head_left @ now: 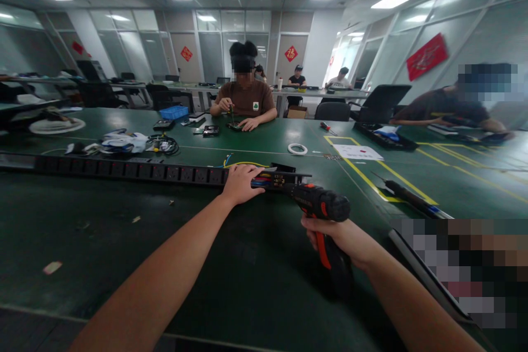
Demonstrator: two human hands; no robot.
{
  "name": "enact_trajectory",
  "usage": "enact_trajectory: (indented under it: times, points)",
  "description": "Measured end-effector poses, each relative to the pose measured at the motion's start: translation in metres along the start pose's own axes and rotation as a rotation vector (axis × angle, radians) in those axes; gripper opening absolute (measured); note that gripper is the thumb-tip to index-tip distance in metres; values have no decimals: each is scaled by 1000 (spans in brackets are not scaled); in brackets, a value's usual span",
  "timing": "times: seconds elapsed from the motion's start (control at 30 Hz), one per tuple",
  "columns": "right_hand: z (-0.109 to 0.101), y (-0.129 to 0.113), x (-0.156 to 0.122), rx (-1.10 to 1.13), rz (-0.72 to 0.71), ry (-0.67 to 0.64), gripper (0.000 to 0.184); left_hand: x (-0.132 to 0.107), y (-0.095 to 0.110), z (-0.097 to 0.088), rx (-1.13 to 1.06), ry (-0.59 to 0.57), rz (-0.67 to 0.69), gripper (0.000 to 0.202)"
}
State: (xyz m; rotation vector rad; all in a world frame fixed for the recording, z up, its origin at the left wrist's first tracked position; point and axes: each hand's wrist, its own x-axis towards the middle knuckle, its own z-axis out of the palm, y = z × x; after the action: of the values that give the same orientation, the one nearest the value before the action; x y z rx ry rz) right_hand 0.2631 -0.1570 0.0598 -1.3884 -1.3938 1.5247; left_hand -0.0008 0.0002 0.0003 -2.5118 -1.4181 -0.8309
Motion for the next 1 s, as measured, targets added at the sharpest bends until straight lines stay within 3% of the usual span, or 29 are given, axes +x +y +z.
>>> enact_trajectory:
  times: [1.0]
  points:
    - [-4,1,3,-33,-24,-33,32,0,0,1,-5,-8,-5,68]
